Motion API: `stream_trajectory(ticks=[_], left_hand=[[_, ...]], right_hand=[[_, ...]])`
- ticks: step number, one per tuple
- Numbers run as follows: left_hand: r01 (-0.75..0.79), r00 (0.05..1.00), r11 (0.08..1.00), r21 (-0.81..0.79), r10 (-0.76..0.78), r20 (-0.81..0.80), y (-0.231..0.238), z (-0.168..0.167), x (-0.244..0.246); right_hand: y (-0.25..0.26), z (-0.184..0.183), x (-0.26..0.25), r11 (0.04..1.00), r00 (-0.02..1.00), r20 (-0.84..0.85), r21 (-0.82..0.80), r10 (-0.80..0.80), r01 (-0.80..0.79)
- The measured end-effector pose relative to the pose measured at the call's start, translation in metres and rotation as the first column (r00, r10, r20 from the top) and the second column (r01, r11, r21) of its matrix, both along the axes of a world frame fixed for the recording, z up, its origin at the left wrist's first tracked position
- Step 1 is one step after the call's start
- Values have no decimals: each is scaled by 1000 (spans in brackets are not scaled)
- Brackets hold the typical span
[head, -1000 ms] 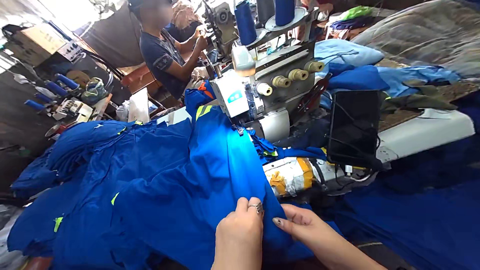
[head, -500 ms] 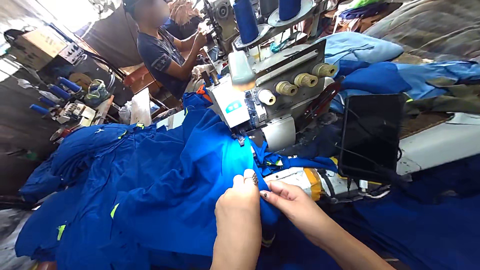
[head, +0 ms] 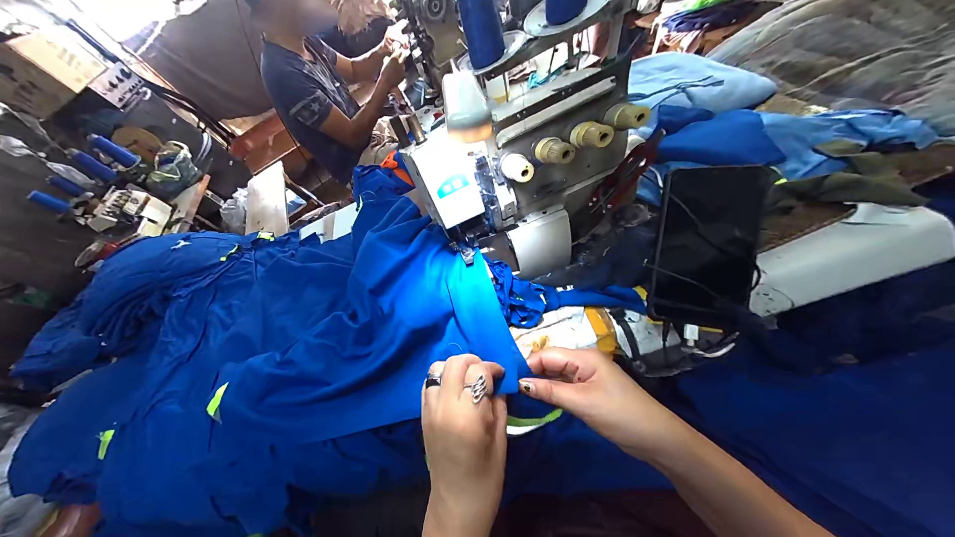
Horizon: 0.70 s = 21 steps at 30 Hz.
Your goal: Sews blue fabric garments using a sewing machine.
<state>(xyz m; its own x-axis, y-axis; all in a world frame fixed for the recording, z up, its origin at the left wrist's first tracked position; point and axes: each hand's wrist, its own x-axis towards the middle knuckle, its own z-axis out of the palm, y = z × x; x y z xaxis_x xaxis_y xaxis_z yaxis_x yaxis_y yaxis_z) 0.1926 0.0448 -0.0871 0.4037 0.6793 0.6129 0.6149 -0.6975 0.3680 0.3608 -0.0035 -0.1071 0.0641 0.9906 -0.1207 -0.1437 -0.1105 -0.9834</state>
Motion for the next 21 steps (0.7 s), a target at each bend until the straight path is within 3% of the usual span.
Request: stream_trajectory(ticks=[3, 11, 17, 21], left_hand=[[46, 994, 999, 11, -47, 95, -10, -7, -6], [58, 994, 992, 115, -68, 88, -21, -12, -7], [71, 997, 983, 168, -74, 8, -28, -12, -6], [80, 995, 976, 202, -67, -70, -26, -18, -6]], right_hand=[[-11, 1, -4, 999, 1000, 6, -35, -17, 17], [-22, 14, -16, 989, 974, -205, -127, -97, 72], [-25, 20, -19, 984, 956, -269, -166, -113, 69], [-15, 17, -23, 982, 972, -197, -167, -126, 93]])
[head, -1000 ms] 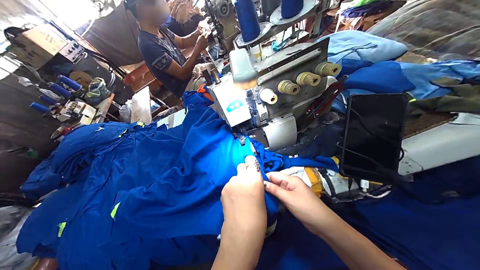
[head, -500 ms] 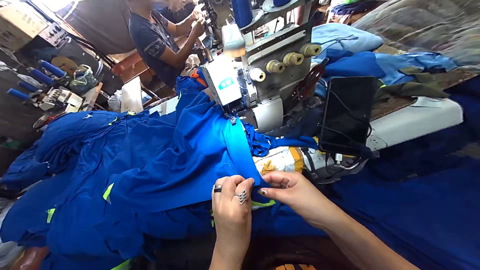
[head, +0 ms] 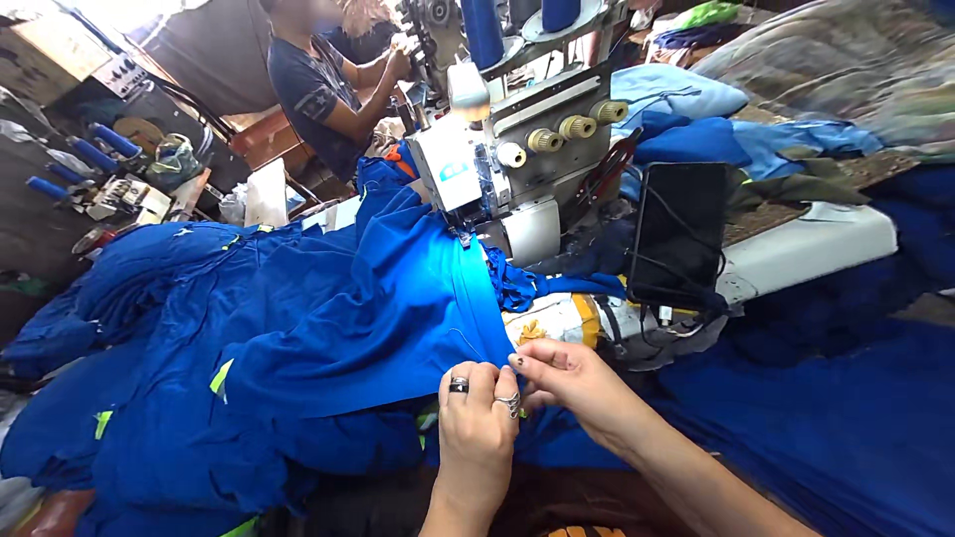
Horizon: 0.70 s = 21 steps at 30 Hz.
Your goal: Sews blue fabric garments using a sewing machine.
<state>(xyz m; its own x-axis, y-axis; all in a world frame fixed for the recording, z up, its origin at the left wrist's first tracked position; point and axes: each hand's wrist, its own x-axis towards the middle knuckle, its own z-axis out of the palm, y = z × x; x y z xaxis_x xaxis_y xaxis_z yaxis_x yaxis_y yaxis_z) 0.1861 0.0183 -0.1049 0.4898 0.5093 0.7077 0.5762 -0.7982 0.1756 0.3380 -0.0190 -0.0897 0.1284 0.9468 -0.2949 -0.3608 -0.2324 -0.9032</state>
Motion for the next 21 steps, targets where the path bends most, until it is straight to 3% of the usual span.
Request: stream_trajectory(ticks=[6, 10, 14, 21], left_hand=[[33, 999, 999, -26, -33, 19, 6, -14, -3], [-38, 997, 997, 61, 34, 72, 21, -10, 2], [18, 999, 986, 164, -25, 43, 31, 3, -4], [21, 999, 984, 176, -15, -34, 60, 8, -4]], right_hand=[[4, 10, 0, 988, 996, 43, 139, -75, 68], [3, 20, 1, 972, 993, -2, 208, -114, 112], [4, 15, -2, 976, 996, -34, 200, -86, 91], [43, 9, 5, 988, 976, 186, 128, -113, 90]])
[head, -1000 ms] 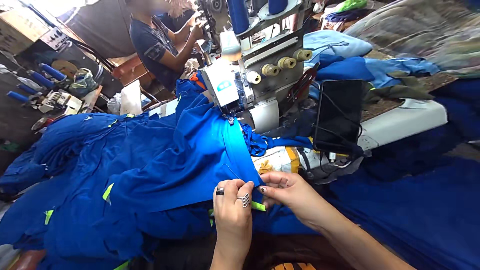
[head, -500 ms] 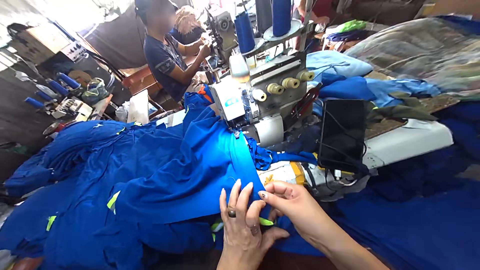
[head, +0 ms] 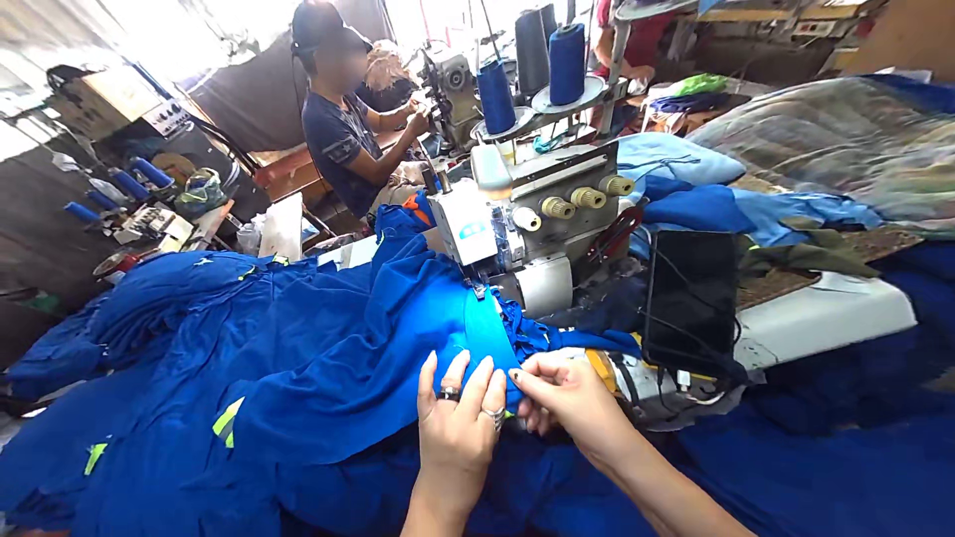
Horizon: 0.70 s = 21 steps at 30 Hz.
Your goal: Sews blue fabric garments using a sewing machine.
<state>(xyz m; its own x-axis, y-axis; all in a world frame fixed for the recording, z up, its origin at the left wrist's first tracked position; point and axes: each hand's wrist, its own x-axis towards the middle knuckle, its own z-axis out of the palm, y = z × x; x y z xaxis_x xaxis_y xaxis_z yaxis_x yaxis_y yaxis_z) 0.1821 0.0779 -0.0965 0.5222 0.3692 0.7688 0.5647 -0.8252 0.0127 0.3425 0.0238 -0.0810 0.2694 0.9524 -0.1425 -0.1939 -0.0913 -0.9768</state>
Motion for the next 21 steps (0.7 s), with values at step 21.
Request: stream_trajectory(ticks=[21], left_hand=[[-20, 999, 943, -331, 4, -50, 124, 42, 18]], right_hand=[[91, -6, 21, 995, 943, 325, -38, -74, 91]])
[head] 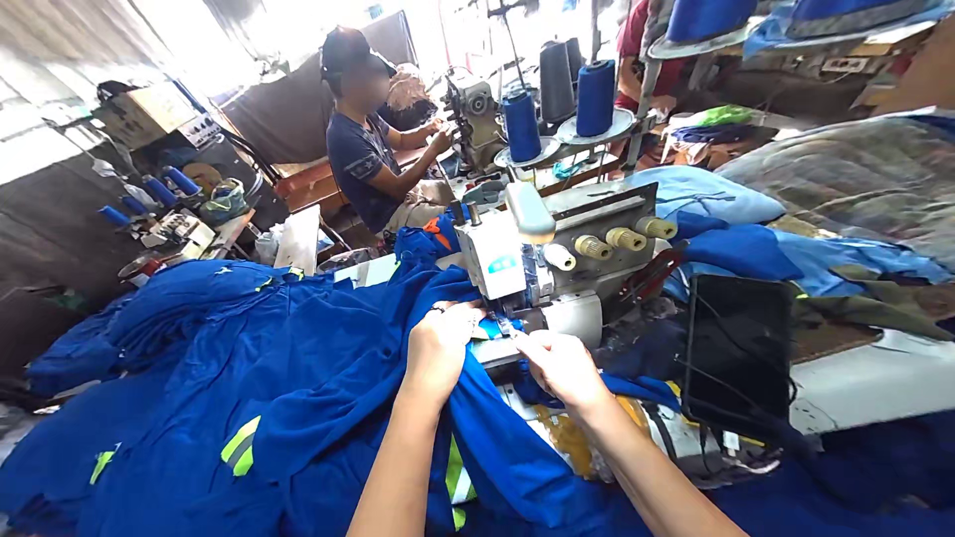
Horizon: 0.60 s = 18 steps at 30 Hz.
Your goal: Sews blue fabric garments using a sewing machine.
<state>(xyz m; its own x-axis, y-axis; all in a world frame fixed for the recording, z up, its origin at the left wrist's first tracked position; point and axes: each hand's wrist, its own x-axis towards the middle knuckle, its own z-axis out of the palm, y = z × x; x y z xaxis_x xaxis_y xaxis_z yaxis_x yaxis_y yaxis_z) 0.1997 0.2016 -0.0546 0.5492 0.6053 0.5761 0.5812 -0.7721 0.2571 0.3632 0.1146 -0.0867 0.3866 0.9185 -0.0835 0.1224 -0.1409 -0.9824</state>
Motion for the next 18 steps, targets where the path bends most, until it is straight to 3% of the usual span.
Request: stream_trajectory(ticks=[2, 4, 6, 10, 14, 16, 18], left_hand=[[-88, 991, 986, -142, 72, -115, 7, 14, 2], [-171, 975, 972, -159, 143, -172, 12, 19, -8], [-252, 966, 968, -10, 251, -64, 5, 12, -29], [-445, 881, 884, 142, 402, 250, -50, 20, -62], [-420, 847, 893, 162, 321, 424, -115, 28, -73], [-340, 862, 933, 118, 259, 436, -136, 29, -72], [-327, 887, 940, 103, 268, 376, -145, 22, -67]], right_hand=[[0, 1, 1, 1000, 1000, 21, -10, 4, -3], [-3, 6, 2, 999, 997, 75, -45, 30, -26], [-13, 14, -1, 998, 986, 157, -22, 58, -56], [-25, 21, -27, 942, 987, 154, 325, 35, -84], [-24, 17, -46, 845, 941, 247, 428, 232, -320], [-27, 10, -47, 817, 900, 399, 450, 177, -360], [-35, 4, -41, 845, 837, 546, 438, 21, -307]])
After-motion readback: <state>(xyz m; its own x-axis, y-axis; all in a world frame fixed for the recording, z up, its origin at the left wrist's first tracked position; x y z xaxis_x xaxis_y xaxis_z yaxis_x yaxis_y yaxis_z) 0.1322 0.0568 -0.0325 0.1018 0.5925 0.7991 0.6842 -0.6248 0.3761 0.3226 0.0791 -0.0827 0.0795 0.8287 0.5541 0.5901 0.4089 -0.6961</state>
